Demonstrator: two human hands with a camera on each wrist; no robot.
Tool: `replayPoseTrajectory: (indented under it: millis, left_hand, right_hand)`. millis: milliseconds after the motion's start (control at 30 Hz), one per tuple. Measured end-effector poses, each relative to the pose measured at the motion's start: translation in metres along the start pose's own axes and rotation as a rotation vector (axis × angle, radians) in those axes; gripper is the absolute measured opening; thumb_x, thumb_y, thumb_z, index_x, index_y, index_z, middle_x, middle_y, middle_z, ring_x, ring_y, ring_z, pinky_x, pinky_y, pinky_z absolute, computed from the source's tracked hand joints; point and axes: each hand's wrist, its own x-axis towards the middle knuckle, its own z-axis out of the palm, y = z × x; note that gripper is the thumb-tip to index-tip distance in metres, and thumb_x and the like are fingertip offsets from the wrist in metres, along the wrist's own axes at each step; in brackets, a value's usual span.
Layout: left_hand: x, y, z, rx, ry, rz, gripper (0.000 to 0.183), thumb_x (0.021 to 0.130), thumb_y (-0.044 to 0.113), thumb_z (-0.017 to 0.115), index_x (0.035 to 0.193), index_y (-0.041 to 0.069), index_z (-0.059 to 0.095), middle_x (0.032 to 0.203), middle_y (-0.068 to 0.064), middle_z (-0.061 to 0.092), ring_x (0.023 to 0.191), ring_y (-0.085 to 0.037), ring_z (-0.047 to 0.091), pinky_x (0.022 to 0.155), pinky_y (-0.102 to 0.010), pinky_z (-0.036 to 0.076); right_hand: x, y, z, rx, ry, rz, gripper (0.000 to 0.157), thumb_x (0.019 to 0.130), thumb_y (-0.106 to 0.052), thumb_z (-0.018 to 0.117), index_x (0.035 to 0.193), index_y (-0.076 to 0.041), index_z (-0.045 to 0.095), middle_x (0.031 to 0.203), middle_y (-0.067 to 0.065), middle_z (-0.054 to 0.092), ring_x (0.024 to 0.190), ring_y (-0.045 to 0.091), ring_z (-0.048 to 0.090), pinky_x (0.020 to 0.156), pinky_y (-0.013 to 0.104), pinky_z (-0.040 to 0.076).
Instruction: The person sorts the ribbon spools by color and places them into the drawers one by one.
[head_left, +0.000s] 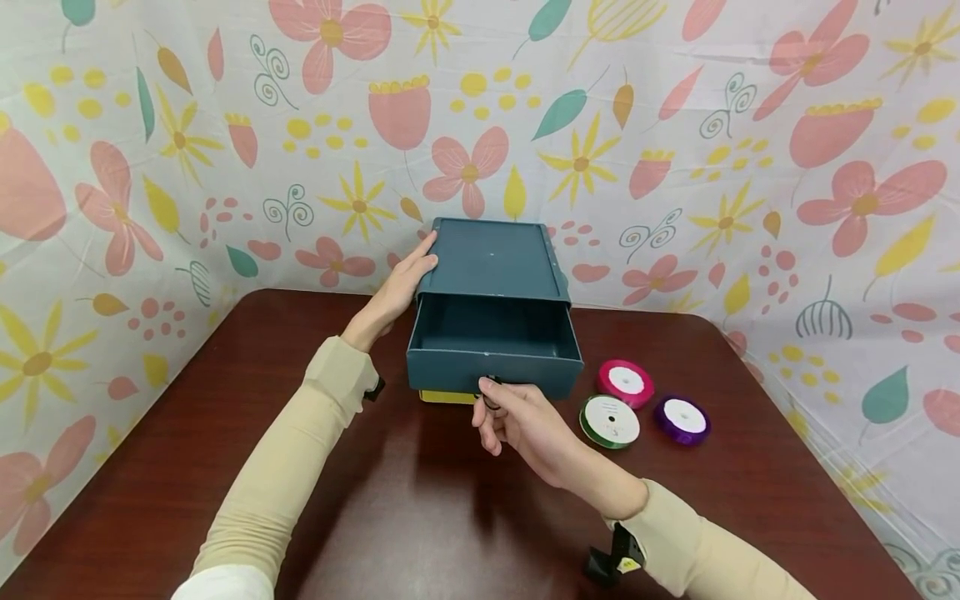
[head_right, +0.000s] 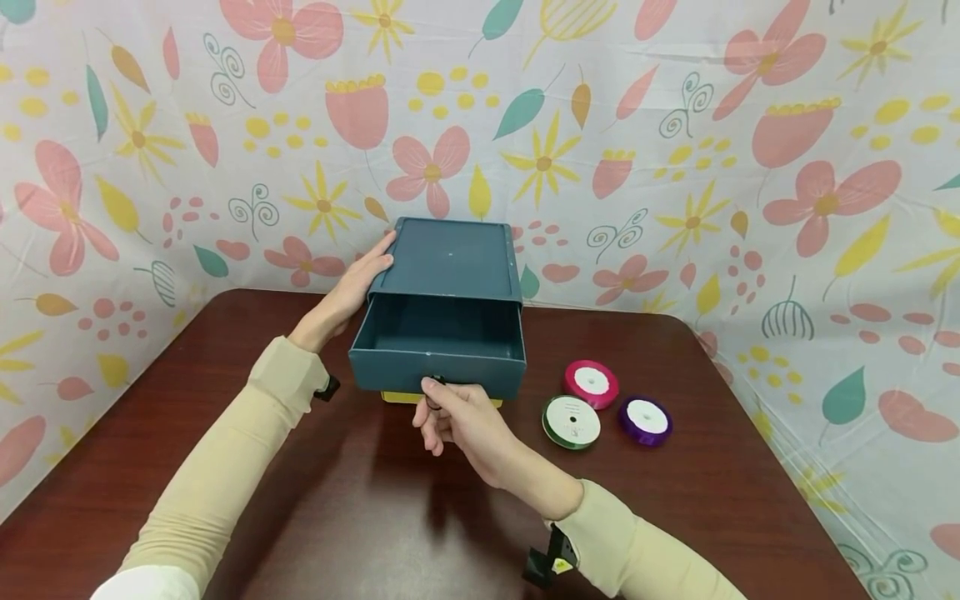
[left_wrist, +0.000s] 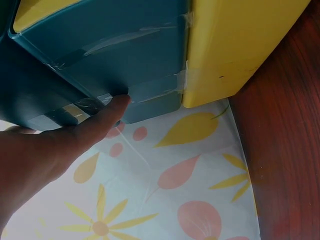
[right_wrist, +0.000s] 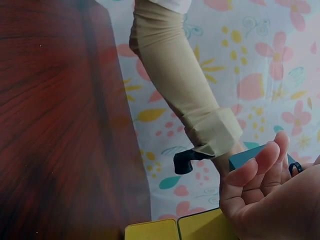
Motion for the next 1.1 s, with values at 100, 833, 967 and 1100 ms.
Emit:
replayPoseTrajectory:
  millis: [100, 833, 967, 1100]
  left_hand:
    - [-0.001, 0.0, 0.0, -0.003, 0.002, 0.0, 0.058, 0.105, 0.029, 0.031, 0.157, 0.021, 0.007, 0.165, -0.001, 0.0, 0.152, -0.021, 0.0, 0.122, -0.05, 0.008]
    - [0.017, -0.026, -0.001, -0.003, 0.027, 0.032, 0.058, 0.105, 0.039, 0.032, 0.157, 0.03, 0.009, 0.164, 0.009, 0.002, 0.152, -0.015, 0.001, 0.122, -0.047, 0.009]
    - [0.018, -0.029, -0.002, 0.005, 0.029, 0.035, 0.058, 0.104, 0.041, 0.032, 0.156, 0.031, 0.009, 0.164, 0.01, 0.002, 0.152, -0.014, 0.0, 0.122, -0.047, 0.009]
    - [0.018, -0.028, -0.004, 0.005, 0.025, 0.02, 0.058, 0.105, 0.037, 0.031, 0.157, 0.028, 0.008, 0.164, 0.007, 0.0, 0.152, -0.016, -0.001, 0.122, -0.049, 0.007]
  right_hand:
    - [-0.001, 0.0, 0.001, 0.003, -0.008, -0.003, 0.043, 0.103, -0.038, 0.042, 0.078, -0.01, 0.062, 0.057, -0.003, 0.056, 0.057, 0.011, 0.051, 0.065, 0.027, 0.047]
    - [-0.019, 0.001, 0.008, -0.011, -0.024, 0.003, 0.041, 0.103, -0.036, 0.043, 0.077, -0.011, 0.064, 0.056, -0.004, 0.058, 0.057, 0.009, 0.053, 0.061, 0.025, 0.047]
    - [-0.024, -0.001, 0.008, 0.016, -0.11, -0.004, 0.039, 0.103, -0.031, 0.042, 0.083, -0.008, 0.065, 0.061, -0.004, 0.06, 0.058, 0.009, 0.054, 0.06, 0.024, 0.048]
    - [-0.034, -0.006, 0.007, 0.006, -0.285, -0.038, 0.039, 0.103, -0.024, 0.041, 0.093, 0.006, 0.064, 0.065, 0.007, 0.059, 0.06, 0.01, 0.056, 0.059, 0.026, 0.051]
